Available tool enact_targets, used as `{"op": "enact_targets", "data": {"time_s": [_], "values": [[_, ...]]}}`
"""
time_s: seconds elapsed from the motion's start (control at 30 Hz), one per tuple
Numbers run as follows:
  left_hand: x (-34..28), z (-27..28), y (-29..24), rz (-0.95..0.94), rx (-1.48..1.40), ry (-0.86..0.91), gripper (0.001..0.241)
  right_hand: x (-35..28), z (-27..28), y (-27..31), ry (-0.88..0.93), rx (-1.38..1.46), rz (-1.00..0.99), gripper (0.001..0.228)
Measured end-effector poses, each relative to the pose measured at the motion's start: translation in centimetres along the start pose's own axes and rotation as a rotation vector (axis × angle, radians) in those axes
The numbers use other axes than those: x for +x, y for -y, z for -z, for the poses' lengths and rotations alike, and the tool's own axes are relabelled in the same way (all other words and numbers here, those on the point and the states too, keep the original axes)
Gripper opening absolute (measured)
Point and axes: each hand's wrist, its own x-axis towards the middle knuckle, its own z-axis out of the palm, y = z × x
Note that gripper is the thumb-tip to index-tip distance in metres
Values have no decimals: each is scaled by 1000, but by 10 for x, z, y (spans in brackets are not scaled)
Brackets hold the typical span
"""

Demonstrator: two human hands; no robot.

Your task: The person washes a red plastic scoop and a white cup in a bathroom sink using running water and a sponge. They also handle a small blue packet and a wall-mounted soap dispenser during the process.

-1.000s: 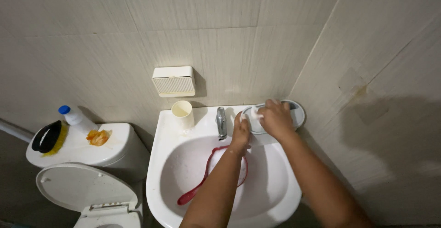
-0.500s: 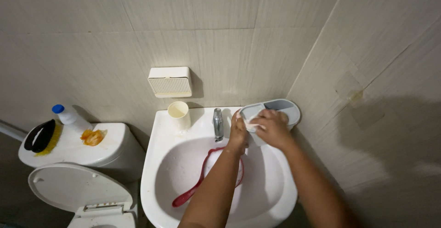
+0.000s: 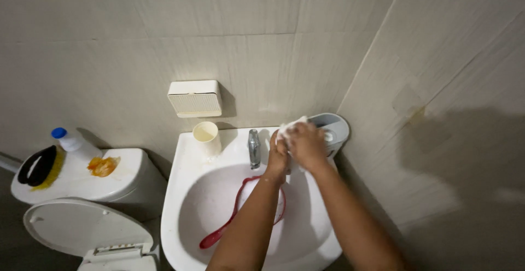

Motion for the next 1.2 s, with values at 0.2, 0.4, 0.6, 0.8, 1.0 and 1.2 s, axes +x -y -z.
{"op": "enact_targets", "data": {"time_s": [0.2,0.4,0.6,0.8,1.0,1.2], "values": [[29,14,41,-93,99,-51,60,-32,9,-11,28,265,58,36],[-45,-21,-68,252,131,-116,59,-45,44,-50,138,123,-118,27],[-2,0,-16,56,131,-48,57,-39,12,-62,-108,-77,-219,39],[-14,-8,-33,170,178,-117,53,-71,-14,-10,-370,189,-71,35],[-4,0,-23,121,201,-83,51,-85,-14,-16,-370,175,-84,46],[-20,-9,-45,128,243,-106,50,-63,-12,-83,-278,113,-432,40]]}}
